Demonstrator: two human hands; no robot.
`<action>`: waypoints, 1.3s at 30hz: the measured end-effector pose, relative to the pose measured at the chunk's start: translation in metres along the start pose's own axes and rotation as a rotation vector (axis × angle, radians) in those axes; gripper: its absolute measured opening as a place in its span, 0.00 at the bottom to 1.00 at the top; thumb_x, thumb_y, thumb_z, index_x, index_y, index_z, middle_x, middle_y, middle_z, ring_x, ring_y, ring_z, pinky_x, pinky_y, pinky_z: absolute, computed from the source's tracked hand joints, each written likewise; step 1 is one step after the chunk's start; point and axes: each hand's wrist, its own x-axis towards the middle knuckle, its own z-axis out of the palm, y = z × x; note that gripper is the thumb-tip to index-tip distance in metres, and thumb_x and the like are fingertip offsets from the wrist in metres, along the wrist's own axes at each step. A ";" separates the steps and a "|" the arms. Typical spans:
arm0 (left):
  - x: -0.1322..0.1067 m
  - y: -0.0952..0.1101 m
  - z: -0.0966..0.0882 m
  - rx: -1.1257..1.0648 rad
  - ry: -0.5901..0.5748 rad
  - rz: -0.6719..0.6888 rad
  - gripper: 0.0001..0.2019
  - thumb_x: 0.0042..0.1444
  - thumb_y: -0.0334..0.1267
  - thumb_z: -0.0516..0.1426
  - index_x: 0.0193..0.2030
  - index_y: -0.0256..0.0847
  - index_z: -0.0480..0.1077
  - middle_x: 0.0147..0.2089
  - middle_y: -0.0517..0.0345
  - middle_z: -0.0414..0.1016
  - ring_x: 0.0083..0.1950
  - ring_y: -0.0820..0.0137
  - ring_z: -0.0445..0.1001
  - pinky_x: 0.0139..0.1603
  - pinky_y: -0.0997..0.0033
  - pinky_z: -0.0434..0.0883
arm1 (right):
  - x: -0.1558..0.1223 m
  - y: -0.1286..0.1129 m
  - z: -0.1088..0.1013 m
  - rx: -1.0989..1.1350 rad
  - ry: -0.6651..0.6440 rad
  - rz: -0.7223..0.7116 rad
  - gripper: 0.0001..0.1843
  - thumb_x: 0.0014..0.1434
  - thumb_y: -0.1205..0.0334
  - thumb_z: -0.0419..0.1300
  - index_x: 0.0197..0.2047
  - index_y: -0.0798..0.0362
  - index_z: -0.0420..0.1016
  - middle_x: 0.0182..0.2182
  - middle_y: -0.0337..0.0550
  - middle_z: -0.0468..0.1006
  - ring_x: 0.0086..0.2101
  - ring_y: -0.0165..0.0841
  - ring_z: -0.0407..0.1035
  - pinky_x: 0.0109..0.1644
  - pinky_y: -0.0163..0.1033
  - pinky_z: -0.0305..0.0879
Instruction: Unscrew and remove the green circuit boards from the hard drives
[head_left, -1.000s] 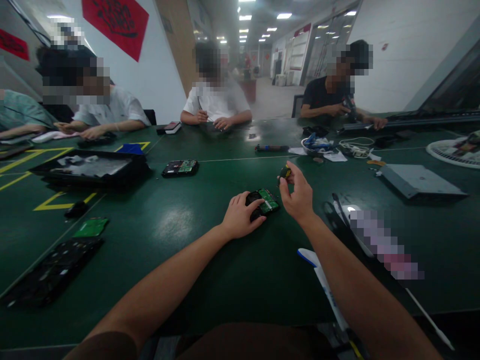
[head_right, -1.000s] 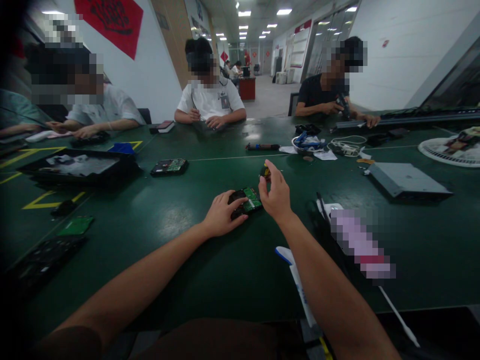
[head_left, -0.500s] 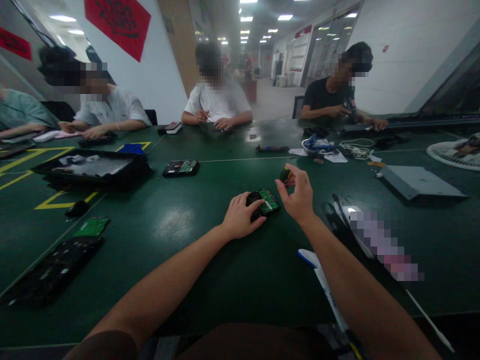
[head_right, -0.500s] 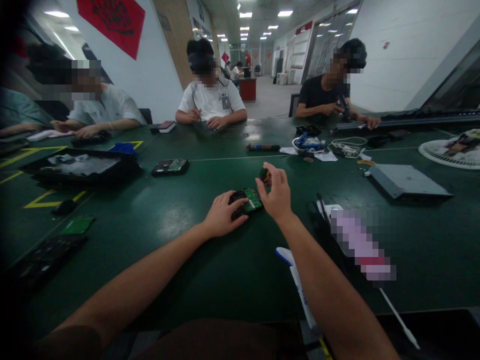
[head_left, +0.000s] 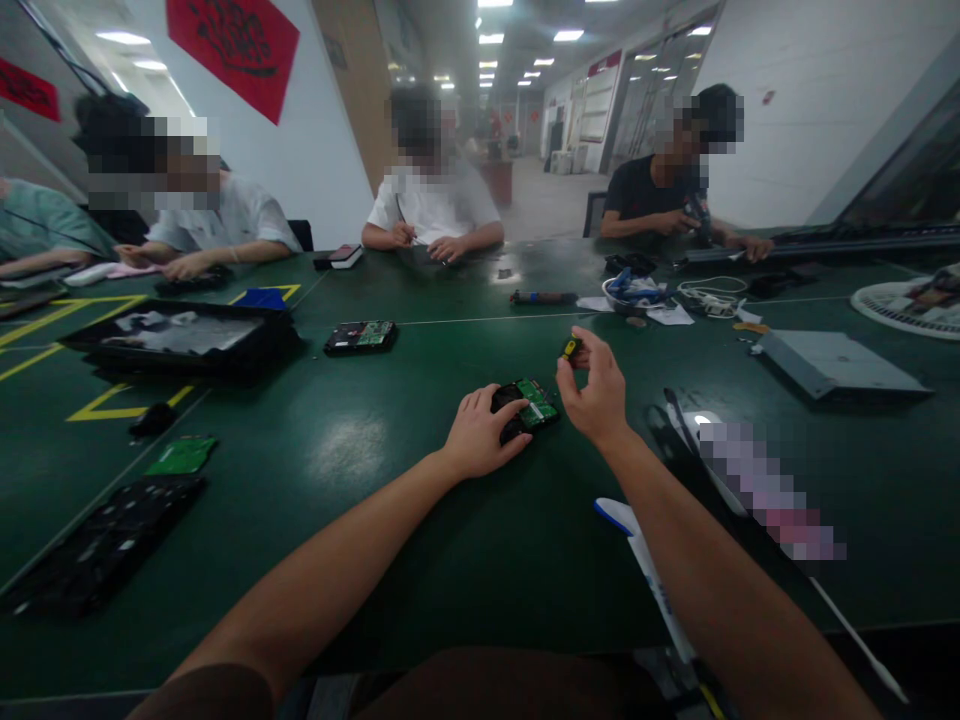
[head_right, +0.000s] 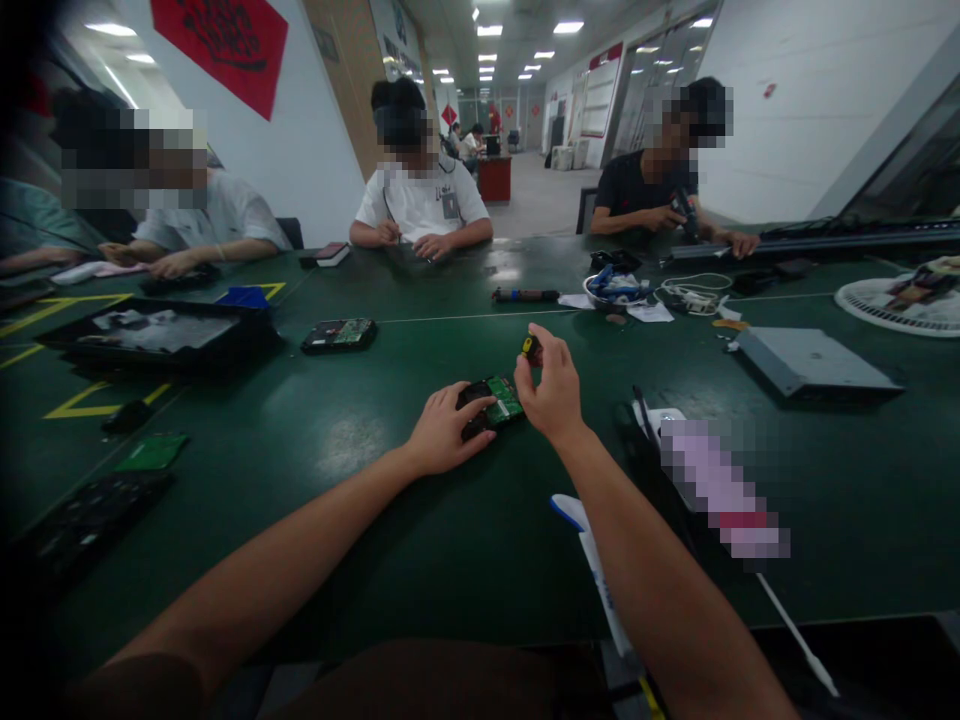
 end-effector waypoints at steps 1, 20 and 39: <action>0.000 0.000 0.000 -0.001 -0.002 0.000 0.30 0.62 0.58 0.58 0.68 0.52 0.66 0.70 0.43 0.57 0.70 0.44 0.58 0.67 0.40 0.60 | 0.001 0.001 -0.001 -0.002 0.008 0.004 0.26 0.66 0.59 0.57 0.67 0.46 0.62 0.52 0.51 0.75 0.40 0.41 0.75 0.50 0.55 0.77; 0.000 -0.001 0.002 0.003 0.013 0.009 0.30 0.62 0.58 0.58 0.68 0.53 0.66 0.70 0.42 0.57 0.69 0.44 0.59 0.66 0.39 0.60 | 0.000 -0.001 0.000 -0.008 0.036 -0.001 0.26 0.65 0.57 0.60 0.65 0.47 0.64 0.50 0.51 0.72 0.37 0.38 0.73 0.45 0.52 0.78; 0.000 -0.001 0.001 -0.006 0.009 0.003 0.30 0.62 0.58 0.58 0.69 0.53 0.66 0.70 0.43 0.58 0.70 0.44 0.58 0.67 0.39 0.60 | -0.001 0.004 0.003 0.015 0.028 0.017 0.27 0.67 0.58 0.60 0.67 0.46 0.60 0.51 0.51 0.75 0.40 0.39 0.75 0.47 0.53 0.79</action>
